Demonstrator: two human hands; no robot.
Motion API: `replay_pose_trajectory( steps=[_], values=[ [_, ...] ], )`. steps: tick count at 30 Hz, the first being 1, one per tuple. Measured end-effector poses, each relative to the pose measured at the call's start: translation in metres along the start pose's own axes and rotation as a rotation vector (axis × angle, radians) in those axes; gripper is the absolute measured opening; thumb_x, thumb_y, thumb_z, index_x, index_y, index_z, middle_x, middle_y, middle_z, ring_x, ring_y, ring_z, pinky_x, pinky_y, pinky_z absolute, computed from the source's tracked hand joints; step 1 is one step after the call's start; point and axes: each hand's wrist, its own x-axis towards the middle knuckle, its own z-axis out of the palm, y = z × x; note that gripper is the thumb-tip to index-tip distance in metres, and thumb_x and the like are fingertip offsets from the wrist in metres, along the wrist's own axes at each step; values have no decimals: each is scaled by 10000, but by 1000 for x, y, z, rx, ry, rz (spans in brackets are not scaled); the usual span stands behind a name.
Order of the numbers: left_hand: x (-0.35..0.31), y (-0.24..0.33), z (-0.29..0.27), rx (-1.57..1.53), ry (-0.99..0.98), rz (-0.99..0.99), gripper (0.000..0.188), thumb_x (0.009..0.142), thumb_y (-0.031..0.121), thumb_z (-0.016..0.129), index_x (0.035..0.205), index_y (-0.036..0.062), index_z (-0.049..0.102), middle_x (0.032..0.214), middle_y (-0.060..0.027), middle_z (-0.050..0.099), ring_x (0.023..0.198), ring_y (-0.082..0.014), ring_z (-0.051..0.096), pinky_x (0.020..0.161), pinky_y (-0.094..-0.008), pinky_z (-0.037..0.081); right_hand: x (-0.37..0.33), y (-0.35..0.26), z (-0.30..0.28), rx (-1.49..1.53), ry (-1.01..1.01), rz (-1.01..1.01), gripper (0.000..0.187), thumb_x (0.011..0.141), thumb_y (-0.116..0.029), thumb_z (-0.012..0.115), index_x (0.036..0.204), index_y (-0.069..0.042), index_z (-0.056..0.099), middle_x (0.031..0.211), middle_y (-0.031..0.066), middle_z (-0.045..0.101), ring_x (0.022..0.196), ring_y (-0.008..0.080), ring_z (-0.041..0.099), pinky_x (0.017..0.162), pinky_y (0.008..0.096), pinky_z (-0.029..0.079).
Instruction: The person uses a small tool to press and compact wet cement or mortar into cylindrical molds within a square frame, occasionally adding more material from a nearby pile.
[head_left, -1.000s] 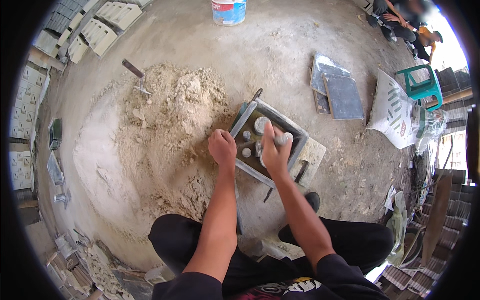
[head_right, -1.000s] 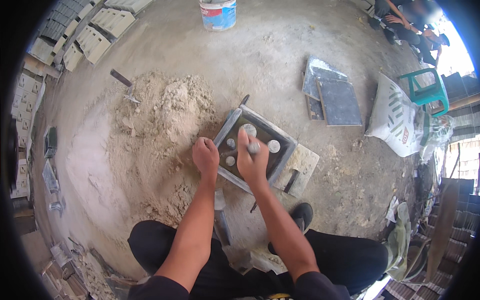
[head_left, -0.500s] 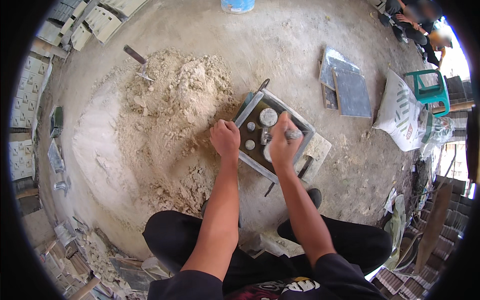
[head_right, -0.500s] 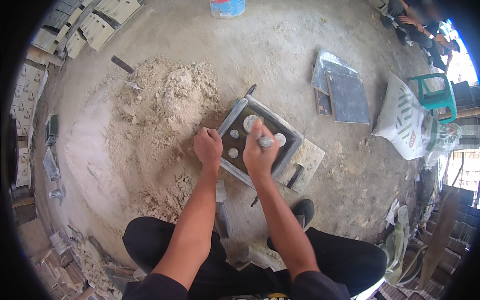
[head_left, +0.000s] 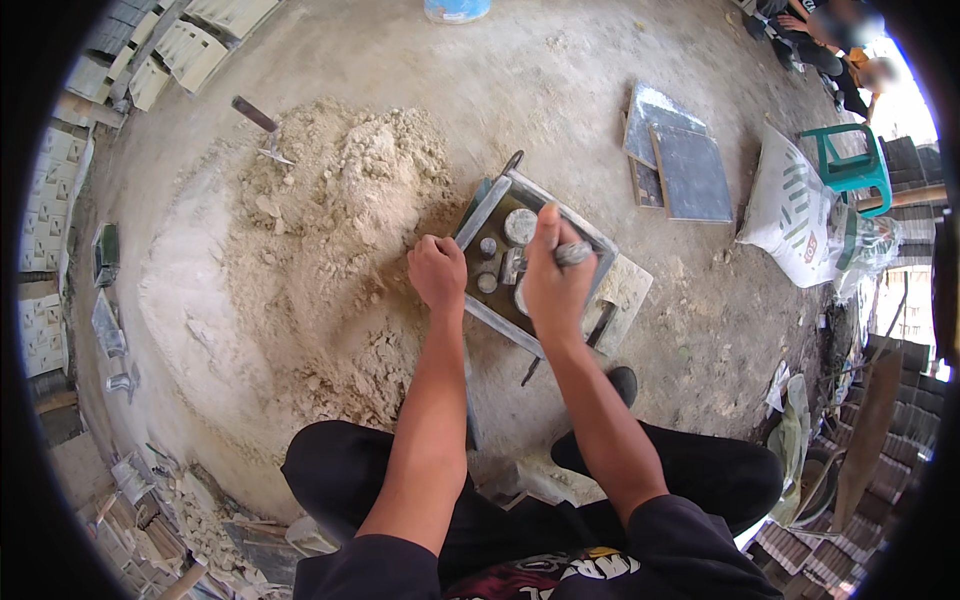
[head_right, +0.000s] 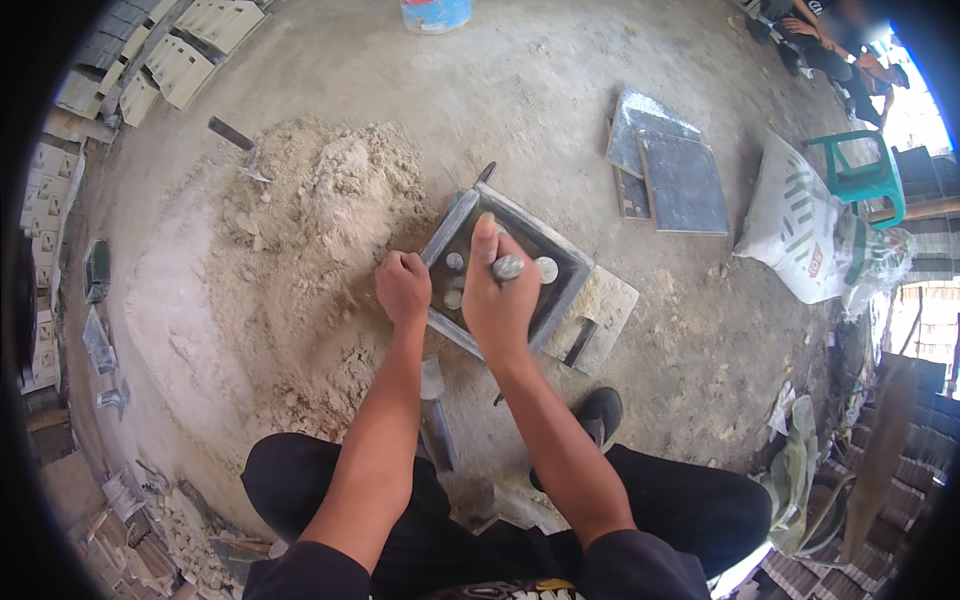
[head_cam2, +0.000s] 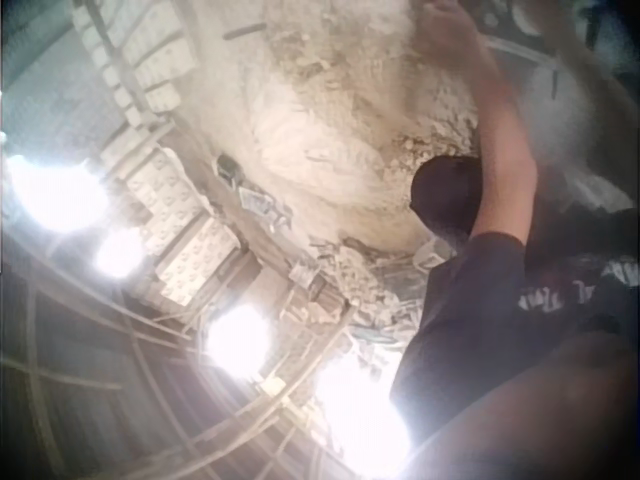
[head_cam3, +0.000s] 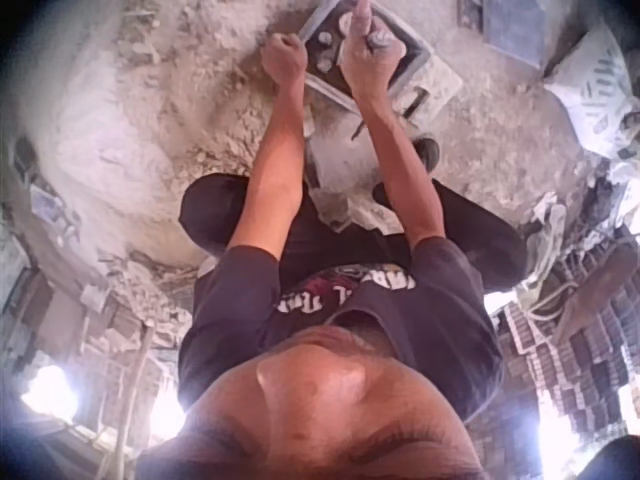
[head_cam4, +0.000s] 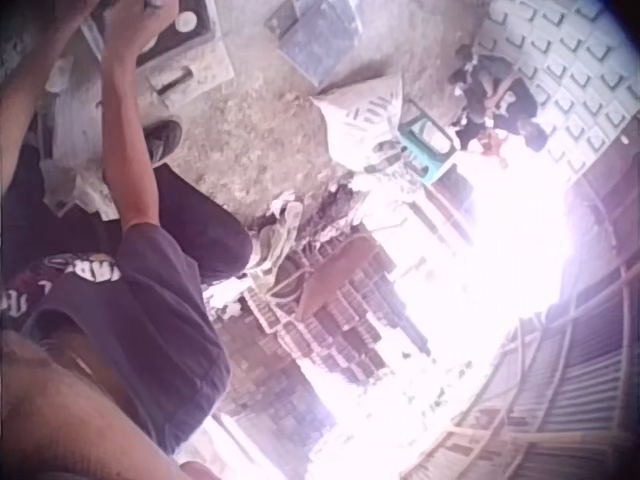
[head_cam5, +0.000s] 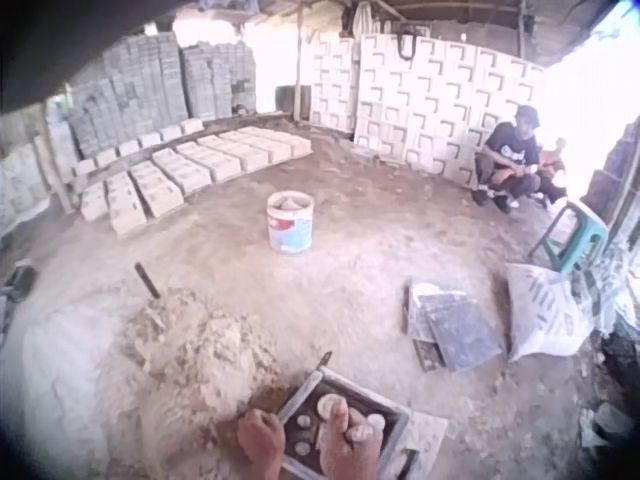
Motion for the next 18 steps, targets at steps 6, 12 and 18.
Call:
replay_pose_trajectory(
  steps=[6, 12, 18],
  values=[
    [4, 0, -4, -18, -20, -24, 245, 864, 227, 485, 775, 38, 613, 820, -158, 648, 850, -370, 594, 749, -494, 473, -2, -8, 0, 33, -51, 95, 454, 994, -289, 567, 650, -18, 448, 591, -31, 386, 596, 56, 328, 493, 263, 307],
    [1, -4, -2, -13, -19, 14, 243, 873, 222, 483, 770, 41, 609, 822, -155, 647, 852, -364, 594, 754, -490, 477, -12, -6, 3, -10, -87, 120, 443, 1010, -276, 536, 651, -30, 450, 586, -45, 370, 588, 47, 322, 488, 258, 304],
    [4, 5, -3, -33, -7, 22, 243, 877, 223, 482, 775, 40, 605, 824, -143, 647, 845, -360, 594, 755, -488, 480, -18, 7, -3, -45, -26, 76, 449, 1012, -284, 530, 652, -38, 425, 596, -55, 365, 587, 45, 306, 479, 276, 264]
  ],
)
